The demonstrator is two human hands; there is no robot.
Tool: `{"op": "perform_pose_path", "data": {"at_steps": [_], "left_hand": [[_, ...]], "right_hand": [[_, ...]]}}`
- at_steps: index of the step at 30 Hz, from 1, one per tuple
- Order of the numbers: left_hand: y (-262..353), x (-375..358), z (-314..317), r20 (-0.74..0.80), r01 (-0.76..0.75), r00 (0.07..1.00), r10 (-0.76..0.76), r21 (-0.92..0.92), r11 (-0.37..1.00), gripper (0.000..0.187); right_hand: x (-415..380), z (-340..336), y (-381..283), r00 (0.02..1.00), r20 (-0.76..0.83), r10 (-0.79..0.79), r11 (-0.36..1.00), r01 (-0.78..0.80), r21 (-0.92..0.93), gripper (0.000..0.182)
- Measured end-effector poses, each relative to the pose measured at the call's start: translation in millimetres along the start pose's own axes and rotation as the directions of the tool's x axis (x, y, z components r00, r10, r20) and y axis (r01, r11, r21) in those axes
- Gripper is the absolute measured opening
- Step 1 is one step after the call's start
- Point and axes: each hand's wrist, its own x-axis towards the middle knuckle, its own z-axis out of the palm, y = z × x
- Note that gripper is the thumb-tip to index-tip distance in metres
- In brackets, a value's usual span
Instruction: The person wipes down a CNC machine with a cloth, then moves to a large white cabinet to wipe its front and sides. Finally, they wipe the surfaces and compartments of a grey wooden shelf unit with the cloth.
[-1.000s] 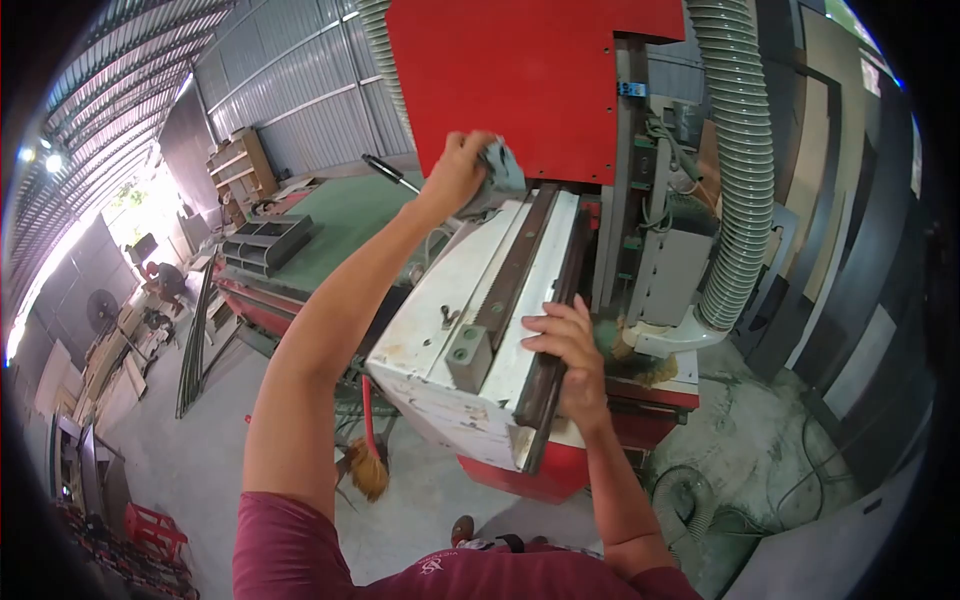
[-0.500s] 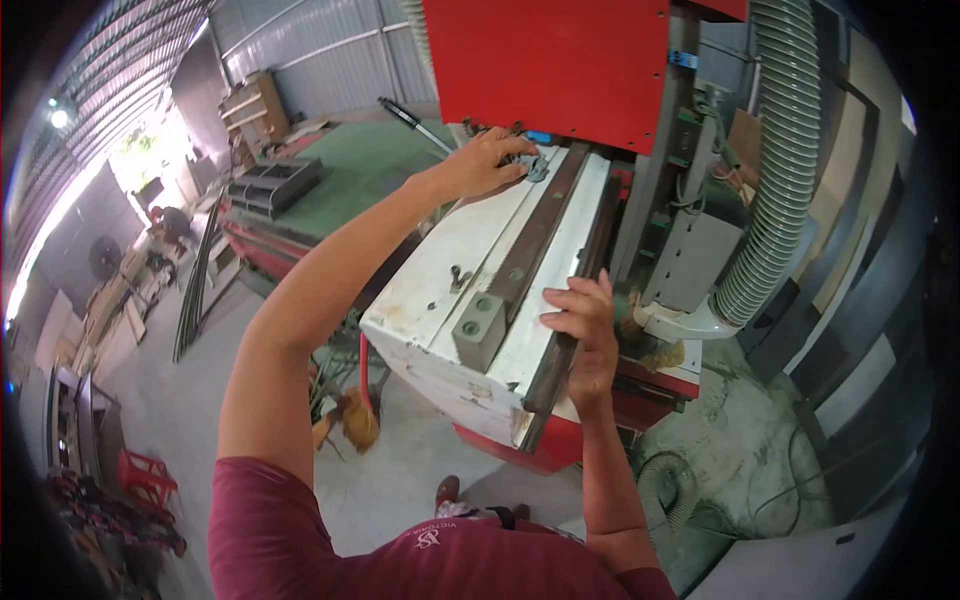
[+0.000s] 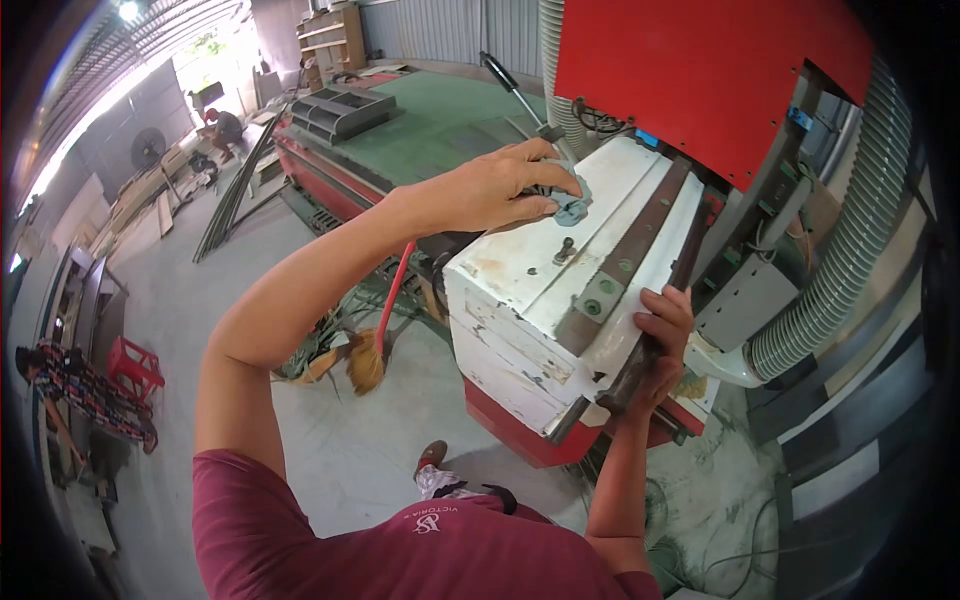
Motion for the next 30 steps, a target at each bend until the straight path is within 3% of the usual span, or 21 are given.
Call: {"op": "perform_pose_path", "data": {"at_steps": [8, 10, 11, 13, 16, 17, 20, 25, 30], "left_hand": [[35, -50, -27, 0.063, 0.070, 0.996, -0.071, 0.009, 0.997, 0.028], [46, -60, -33, 0.091, 0.158, 0.983, -0.157, -0.007, 0.987, 0.028], [50, -65, -35, 0.092, 0.159, 0.983, -0.158, -0.009, 0.987, 0.028], [57, -74, -42, 0.078, 0.025, 0.996, -0.040, 0.187, 0.982, 0.030], [78, -78, -59, 0.096, 0.006, 0.995, -0.019, 0.140, 0.990, 0.032], [82, -79, -57, 0.096, 0.016, 0.995, -0.030, 0.137, 0.990, 0.032], [87, -74, -34, -0.091, 0.013, 0.996, 0.005, 0.193, 0.981, 0.031], [96, -74, -12, -0.085, 0.035, 0.996, -0.013, 0.262, 0.964, 0.030], [108, -96, -33, -0.076, 0.074, 0.996, -0.050, 0.361, 0.929, 0.036]], "right_hand": [[-4, -3, 4, 1.000, 0.026, 0.008, 1.000, -0.008, -0.006, 0.070], [-3, -3, 3, 1.000, 0.027, 0.009, 1.000, -0.009, -0.012, 0.070], [-2, -3, 2, 1.000, 0.029, 0.010, 1.000, -0.009, -0.017, 0.070], [-2, -3, 3, 1.000, 0.027, 0.006, 1.000, -0.005, -0.012, 0.070], [-4, -1, 5, 1.000, 0.009, 0.001, 1.000, -0.001, 0.000, 0.069], [-5, 1, 5, 1.000, -0.008, -0.002, 1.000, 0.002, 0.006, 0.069], [-8, 3, 7, 0.999, -0.031, 0.017, 1.000, -0.017, 0.007, 0.068], [-8, 0, 7, 1.000, 0.008, 0.011, 1.000, -0.011, 0.000, 0.066], [-8, -4, 6, 0.997, 0.077, -0.010, 1.000, 0.011, -0.019, 0.060]]}}
